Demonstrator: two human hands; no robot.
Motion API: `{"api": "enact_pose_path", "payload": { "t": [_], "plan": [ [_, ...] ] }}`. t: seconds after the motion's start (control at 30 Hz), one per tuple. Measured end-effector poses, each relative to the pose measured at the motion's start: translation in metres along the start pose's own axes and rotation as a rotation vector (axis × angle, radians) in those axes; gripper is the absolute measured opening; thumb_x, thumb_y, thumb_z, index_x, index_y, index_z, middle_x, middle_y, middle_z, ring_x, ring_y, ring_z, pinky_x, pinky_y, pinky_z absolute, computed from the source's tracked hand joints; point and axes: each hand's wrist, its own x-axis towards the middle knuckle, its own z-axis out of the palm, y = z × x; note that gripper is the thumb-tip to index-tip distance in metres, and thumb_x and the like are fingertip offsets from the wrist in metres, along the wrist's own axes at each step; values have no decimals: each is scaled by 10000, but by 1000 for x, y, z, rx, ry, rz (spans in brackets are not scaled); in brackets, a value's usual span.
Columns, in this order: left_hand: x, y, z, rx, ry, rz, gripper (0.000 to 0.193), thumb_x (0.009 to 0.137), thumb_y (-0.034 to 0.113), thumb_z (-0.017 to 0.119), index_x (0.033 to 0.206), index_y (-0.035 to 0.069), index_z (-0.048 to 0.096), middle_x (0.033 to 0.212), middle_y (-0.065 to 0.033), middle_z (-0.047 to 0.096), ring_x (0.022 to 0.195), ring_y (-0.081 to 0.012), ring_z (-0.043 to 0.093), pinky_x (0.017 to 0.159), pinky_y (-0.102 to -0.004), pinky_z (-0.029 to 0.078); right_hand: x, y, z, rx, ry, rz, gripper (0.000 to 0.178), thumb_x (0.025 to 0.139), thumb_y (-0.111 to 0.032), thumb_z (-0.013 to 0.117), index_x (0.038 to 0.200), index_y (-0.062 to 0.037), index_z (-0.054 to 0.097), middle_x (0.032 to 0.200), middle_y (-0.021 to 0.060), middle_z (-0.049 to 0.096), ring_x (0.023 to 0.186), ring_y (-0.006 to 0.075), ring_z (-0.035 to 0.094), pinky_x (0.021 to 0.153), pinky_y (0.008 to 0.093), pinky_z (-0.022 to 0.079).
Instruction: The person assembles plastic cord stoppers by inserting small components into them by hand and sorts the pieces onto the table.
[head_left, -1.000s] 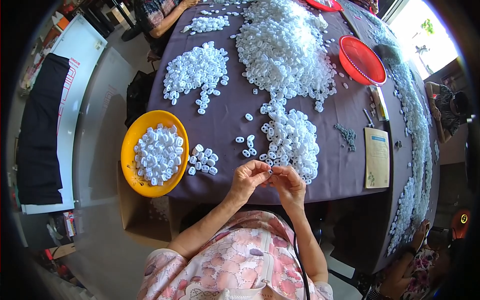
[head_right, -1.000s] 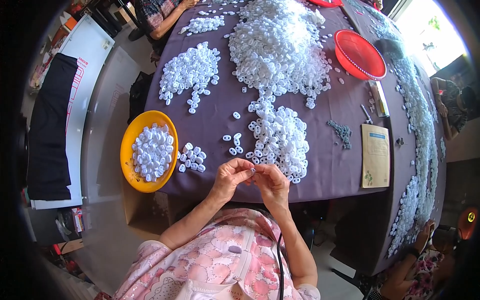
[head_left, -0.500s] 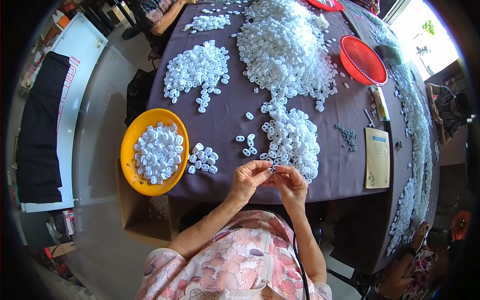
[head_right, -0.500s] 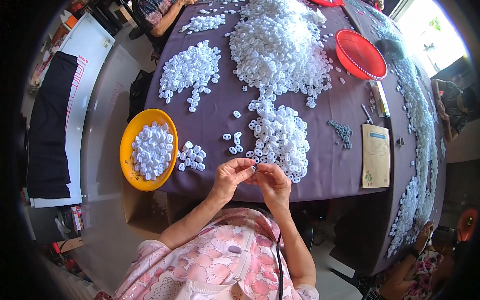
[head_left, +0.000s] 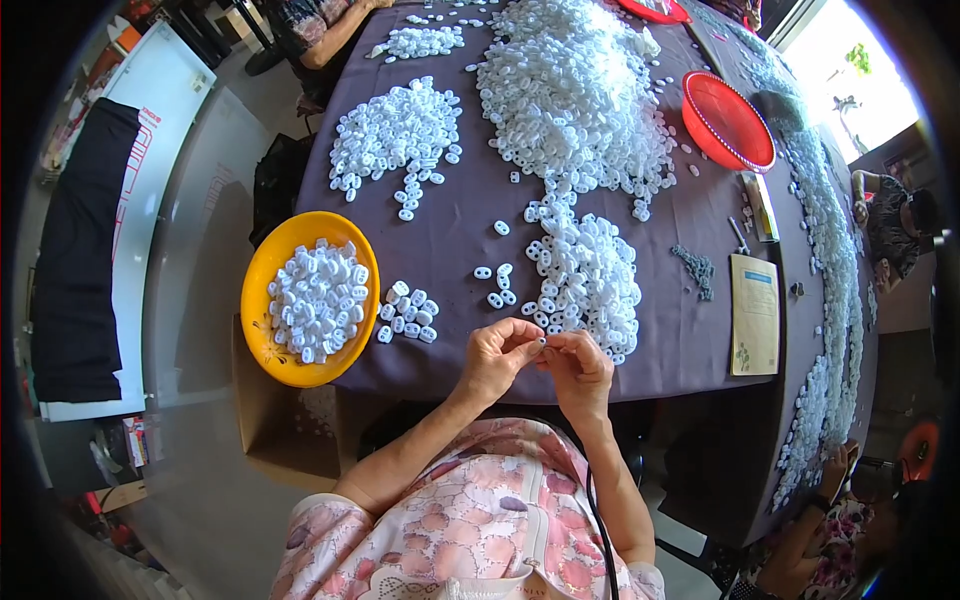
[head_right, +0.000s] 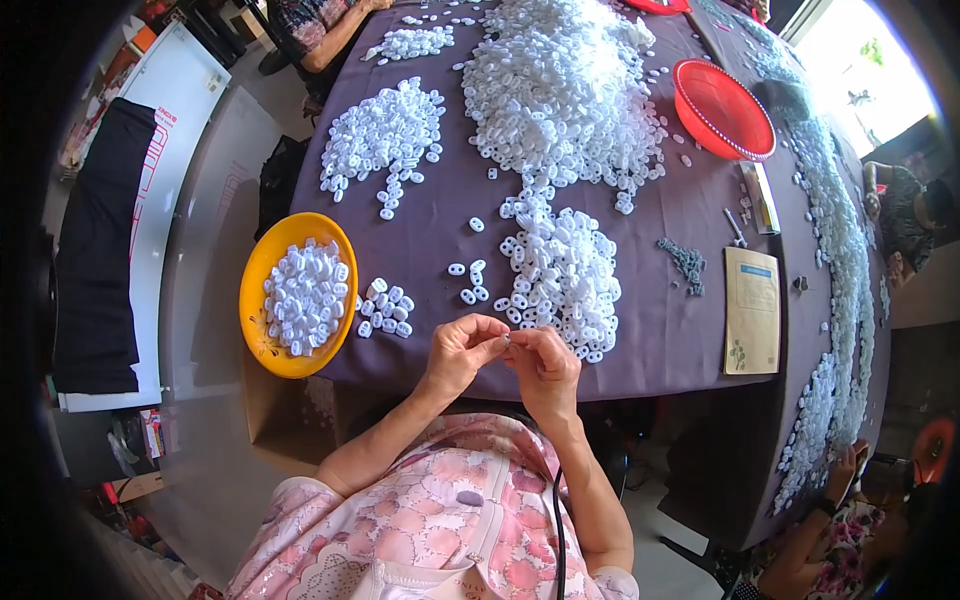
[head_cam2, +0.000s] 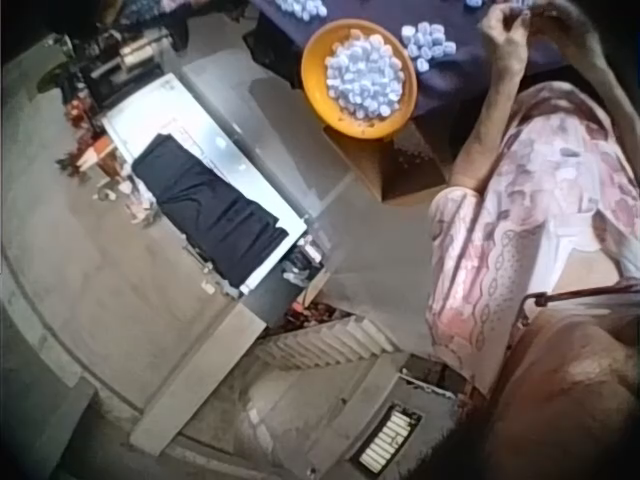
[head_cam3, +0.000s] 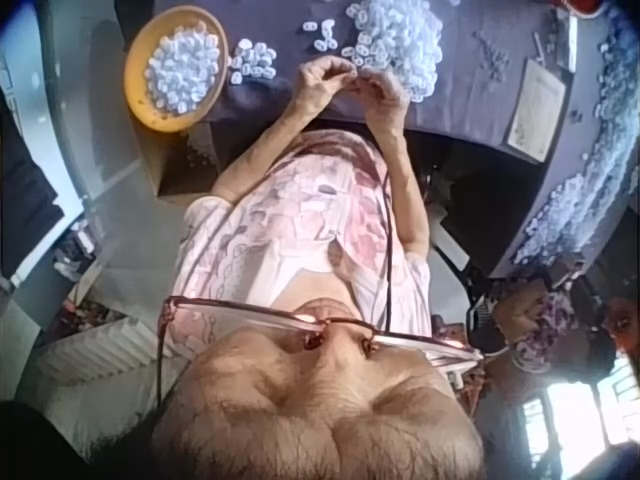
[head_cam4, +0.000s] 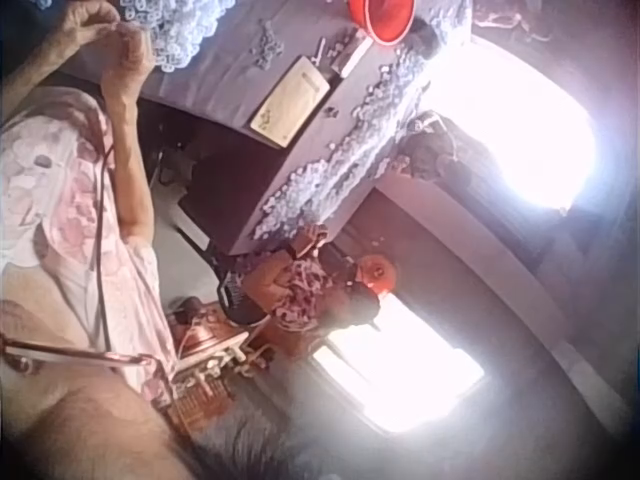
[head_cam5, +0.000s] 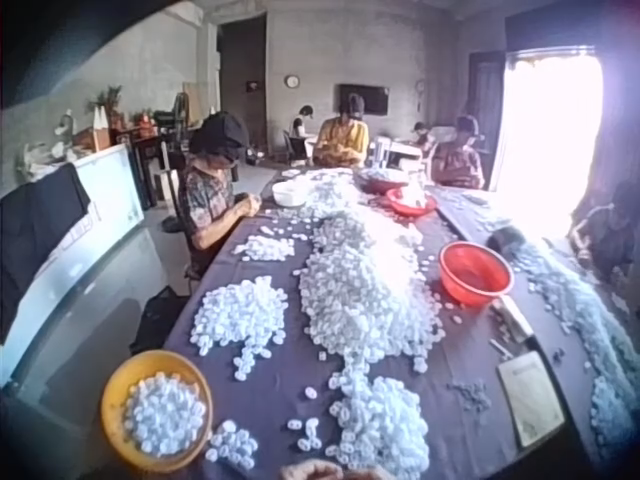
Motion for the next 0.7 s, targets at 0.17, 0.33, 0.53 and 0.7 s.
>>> {"api": "enact_pose_path", "payload": {
  "t": [0.17, 0.33, 0.53, 0.7],
  "plan": [
    [-1, 3, -3, 139, 12, 15, 68, 839, -3, 627, 903, -25, 629, 801, -30, 647, 697, -63, 599, 639, -197, 502, 4, -2, -1, -108, -44, -23, 93, 799, 87, 600, 846, 9, 582, 770, 62, 601, 663, 119, 634, 572, 229, 517],
    [-4, 0, -2, 205, 33, -57, 69, 837, 12, 635, 894, -27, 635, 775, -31, 652, 683, -69, 602, 637, -198, 501, -2, 12, -1, -16, -44, 128, 93, 796, 81, 605, 843, 8, 574, 767, 66, 612, 638, 119, 633, 557, 230, 512],
    [-4, -9, -3, 104, 37, -70, 68, 833, 31, 644, 880, -17, 649, 760, -26, 658, 665, -58, 598, 617, -204, 516, -3, 16, -4, -51, -55, 107, 80, 809, 72, 601, 841, 11, 559, 743, 54, 622, 616, 104, 621, 546, 224, 511],
    [-3, -9, -4, 220, 30, -61, 73, 838, 36, 640, 885, -19, 650, 771, -27, 657, 660, -55, 594, 596, -204, 515, 4, 13, -8, 72, -155, 429, 60, 825, 50, 599, 846, 7, 563, 740, 48, 631, 618, 89, 610, 539, 217, 508]
  ]
}}
